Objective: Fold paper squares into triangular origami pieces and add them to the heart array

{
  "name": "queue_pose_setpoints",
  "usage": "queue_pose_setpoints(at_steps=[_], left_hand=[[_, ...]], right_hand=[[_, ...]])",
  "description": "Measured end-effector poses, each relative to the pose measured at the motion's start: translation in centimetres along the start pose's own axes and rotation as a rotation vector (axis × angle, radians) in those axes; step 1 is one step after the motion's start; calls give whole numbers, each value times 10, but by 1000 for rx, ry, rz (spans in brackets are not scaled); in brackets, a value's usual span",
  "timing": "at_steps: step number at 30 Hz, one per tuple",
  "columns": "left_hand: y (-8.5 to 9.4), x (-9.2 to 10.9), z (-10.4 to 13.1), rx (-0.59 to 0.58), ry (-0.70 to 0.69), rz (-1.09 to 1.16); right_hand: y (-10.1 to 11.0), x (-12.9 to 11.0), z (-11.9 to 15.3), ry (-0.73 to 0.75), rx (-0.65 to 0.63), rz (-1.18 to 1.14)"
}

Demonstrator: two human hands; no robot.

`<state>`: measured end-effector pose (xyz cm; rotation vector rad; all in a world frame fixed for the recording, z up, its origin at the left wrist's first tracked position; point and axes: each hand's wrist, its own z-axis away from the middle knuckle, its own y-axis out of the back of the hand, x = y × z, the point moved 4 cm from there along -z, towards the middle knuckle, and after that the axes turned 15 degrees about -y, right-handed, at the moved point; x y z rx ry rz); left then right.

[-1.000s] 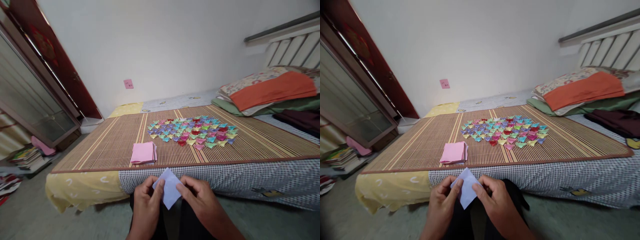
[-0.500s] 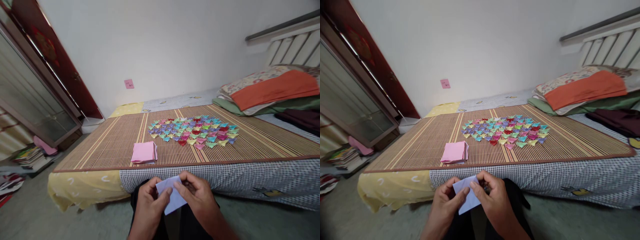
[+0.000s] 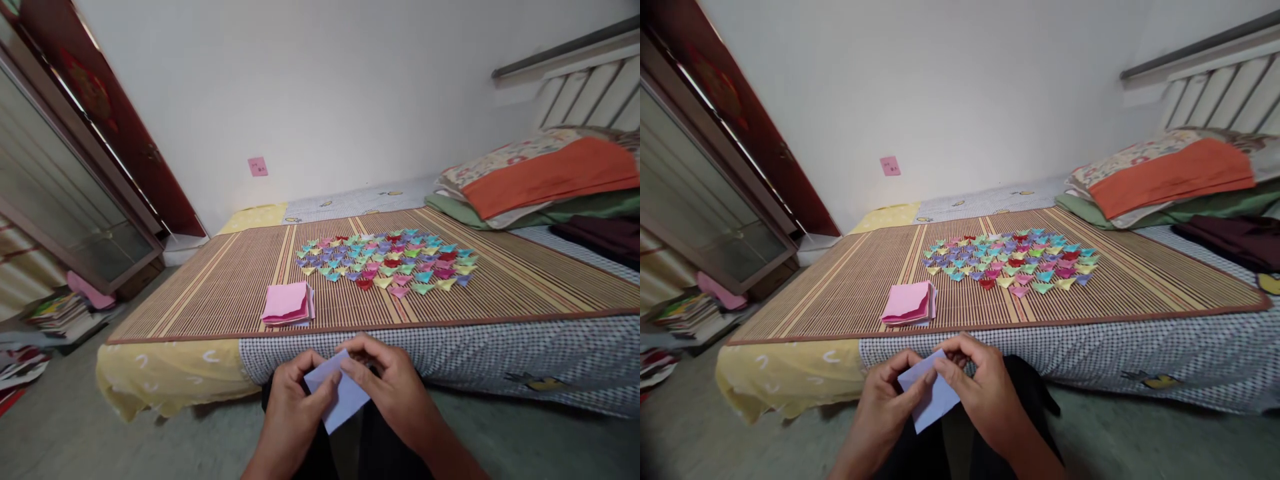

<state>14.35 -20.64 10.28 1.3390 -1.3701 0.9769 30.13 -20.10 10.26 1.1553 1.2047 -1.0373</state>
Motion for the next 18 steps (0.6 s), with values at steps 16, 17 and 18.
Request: queue_pose_setpoints(at_steps=[16, 17, 18], left_hand=[[-3, 2, 5, -97, -31, 149], [-2, 1, 5, -107, -37, 149], [0, 0, 5, -103, -56, 132]], right_hand=[[4, 6, -10, -52, 1, -137], [1, 6, -11, -59, -32, -139], [0, 6, -11, -66, -49, -150]])
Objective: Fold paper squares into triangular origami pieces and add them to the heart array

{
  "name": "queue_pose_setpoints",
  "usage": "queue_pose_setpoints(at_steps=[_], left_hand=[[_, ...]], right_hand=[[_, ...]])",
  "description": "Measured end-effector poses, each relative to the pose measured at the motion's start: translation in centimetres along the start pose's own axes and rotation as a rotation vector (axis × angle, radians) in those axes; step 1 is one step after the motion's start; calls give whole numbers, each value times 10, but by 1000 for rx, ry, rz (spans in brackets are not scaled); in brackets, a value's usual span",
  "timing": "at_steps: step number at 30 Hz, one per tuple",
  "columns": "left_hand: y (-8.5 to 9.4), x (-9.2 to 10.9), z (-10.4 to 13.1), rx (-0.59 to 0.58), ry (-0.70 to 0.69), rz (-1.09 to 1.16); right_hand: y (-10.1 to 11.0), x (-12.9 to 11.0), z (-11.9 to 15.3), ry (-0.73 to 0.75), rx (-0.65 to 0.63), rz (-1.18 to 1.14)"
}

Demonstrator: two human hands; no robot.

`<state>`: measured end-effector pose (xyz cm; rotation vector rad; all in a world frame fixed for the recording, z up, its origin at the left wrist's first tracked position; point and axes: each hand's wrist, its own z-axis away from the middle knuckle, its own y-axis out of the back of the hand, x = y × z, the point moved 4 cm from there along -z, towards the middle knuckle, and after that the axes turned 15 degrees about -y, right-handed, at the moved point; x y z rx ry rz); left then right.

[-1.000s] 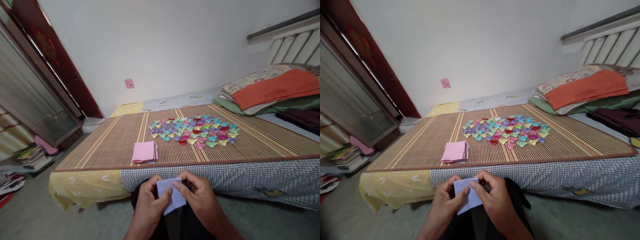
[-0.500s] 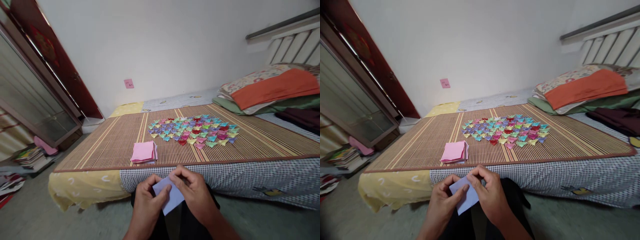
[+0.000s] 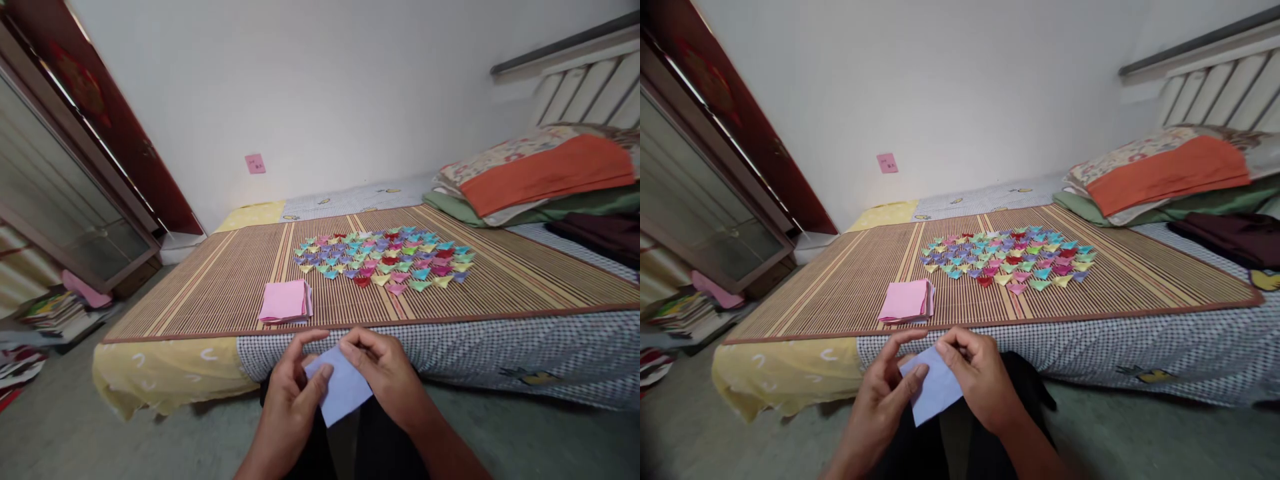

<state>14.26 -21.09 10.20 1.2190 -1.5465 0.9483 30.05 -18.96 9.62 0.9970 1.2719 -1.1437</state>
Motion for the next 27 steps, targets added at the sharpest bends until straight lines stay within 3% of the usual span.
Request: queue_pose_setpoints(at_steps=[5, 11, 22, 27], left_hand=[[15, 2, -1, 78, -53, -136], [18, -11, -5, 150, 94, 90], [16, -11, -5, 105, 143, 191], [18, -15, 1, -10, 179, 316]], right_hand=[[8, 5, 5, 35, 24, -8], [13, -5, 25, 135, -85, 265], [10, -6, 27, 129, -35, 341], [15, 1, 23, 95, -31, 312]])
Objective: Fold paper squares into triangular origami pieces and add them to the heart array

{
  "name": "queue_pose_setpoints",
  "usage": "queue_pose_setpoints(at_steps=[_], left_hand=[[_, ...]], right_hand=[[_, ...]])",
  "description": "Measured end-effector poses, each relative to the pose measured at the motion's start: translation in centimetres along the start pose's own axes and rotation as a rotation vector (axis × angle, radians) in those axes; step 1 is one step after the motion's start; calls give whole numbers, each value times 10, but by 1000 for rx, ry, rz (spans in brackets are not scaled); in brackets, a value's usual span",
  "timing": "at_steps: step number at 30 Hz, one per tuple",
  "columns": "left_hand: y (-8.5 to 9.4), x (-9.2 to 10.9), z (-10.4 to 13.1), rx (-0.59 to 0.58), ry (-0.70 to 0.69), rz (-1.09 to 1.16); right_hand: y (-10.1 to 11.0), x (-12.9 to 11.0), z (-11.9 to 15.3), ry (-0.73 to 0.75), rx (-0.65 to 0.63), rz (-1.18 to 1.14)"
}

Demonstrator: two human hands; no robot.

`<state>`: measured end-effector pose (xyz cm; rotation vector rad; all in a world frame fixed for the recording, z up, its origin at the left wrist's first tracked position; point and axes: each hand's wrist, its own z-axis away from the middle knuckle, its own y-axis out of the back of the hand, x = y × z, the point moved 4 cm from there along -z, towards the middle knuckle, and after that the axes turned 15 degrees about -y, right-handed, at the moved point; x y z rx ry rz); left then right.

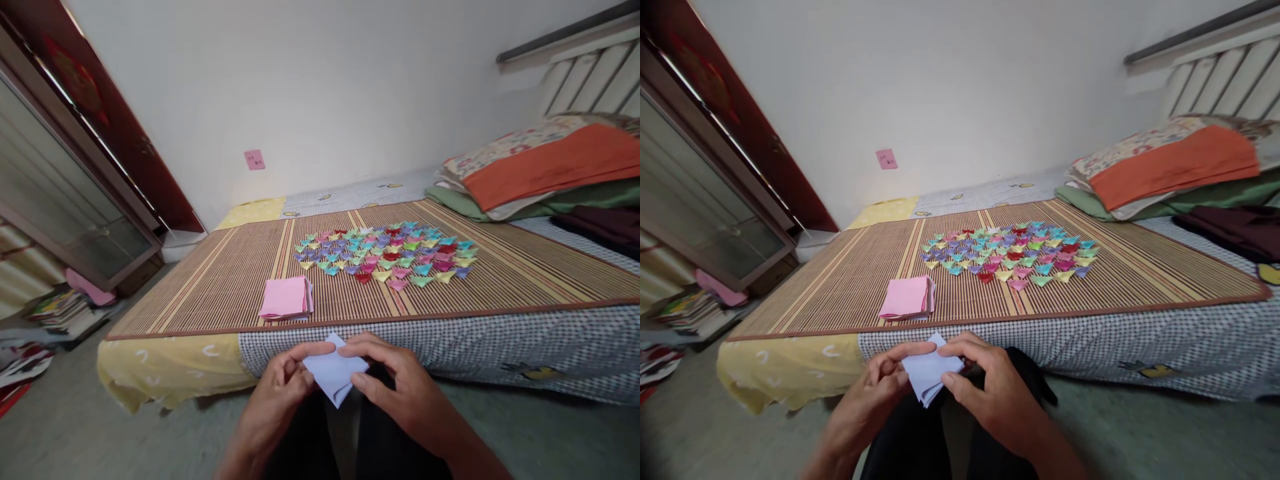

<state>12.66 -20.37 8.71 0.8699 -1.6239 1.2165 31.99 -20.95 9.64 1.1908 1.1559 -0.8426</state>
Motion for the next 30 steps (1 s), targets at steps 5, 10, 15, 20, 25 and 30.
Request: queue_pose_setpoints(at_steps=[5, 10, 15, 20, 25, 30], left_hand=[[2, -1, -1, 21, 20, -61], [-1, 1, -1, 0, 28, -4], [-5, 1, -1, -44, 32, 57], [-4, 1, -1, -54, 32, 70], [-5, 3, -1, -50, 48, 65], [-6, 0, -1, -21, 71, 31]], right_hand=[[0, 3, 0, -32, -38, -69], [2, 2, 0, -37, -53, -67], [2, 0, -1, -19, -37, -46], [1, 1, -1, -4, -46, -53], [1, 3, -1, -5, -33, -45], [-1, 3, -1, -28, -2, -45]])
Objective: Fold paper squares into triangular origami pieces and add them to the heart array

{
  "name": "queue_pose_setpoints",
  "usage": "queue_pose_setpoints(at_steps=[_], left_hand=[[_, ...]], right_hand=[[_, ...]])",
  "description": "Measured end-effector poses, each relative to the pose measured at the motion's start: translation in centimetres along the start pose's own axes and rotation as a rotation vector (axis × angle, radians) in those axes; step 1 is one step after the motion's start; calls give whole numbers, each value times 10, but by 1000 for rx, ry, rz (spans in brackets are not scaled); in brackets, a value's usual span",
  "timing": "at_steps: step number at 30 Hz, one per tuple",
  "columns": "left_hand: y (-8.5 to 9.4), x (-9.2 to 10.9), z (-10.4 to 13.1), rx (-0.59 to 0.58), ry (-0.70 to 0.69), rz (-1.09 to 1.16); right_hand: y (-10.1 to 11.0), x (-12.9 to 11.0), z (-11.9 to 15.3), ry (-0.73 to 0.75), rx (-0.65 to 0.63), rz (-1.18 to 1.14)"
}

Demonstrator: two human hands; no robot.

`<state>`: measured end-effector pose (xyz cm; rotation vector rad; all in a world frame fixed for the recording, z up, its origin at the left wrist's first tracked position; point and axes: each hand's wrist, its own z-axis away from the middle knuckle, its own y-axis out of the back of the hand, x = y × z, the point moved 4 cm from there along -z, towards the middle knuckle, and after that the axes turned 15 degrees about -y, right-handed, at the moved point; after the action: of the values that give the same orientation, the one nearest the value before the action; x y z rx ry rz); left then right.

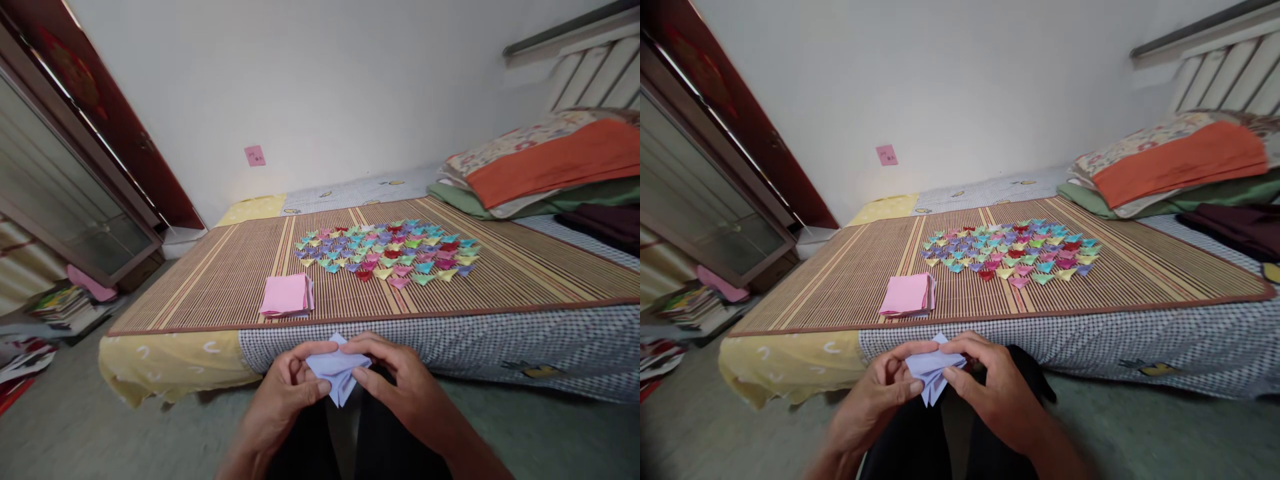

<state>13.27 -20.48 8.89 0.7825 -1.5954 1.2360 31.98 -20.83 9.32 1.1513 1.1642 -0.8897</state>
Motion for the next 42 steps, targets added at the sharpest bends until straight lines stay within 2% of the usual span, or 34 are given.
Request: queue_pose_setpoints(at_steps=[7, 11, 15, 20, 32, 38, 42], left_hand=[[-5, -11, -4, 140, -97, -96], [-3, -16, -4, 219, -140, -140], [-5, -14, -3, 238, -152, -218], [-8, -7, -2, 216, -147, -273], [-15, -6, -4, 131, -101, -337], [-18, -8, -2, -23, -98, -408], [-19, -13, -1, -42, -69, -437]], right_hand=[[-7, -5, -1, 50, 35, -55], [-10, 5, -1, 36, 55, -169], [-16, 17, -5, -1, 78, -290], [-17, 20, -7, -1, 89, -318], [-9, 8, 1, 142, 278, -91], [-8, 2, 0, 133, 193, -81], [-10, 9, -1, 47, 218, -106]])
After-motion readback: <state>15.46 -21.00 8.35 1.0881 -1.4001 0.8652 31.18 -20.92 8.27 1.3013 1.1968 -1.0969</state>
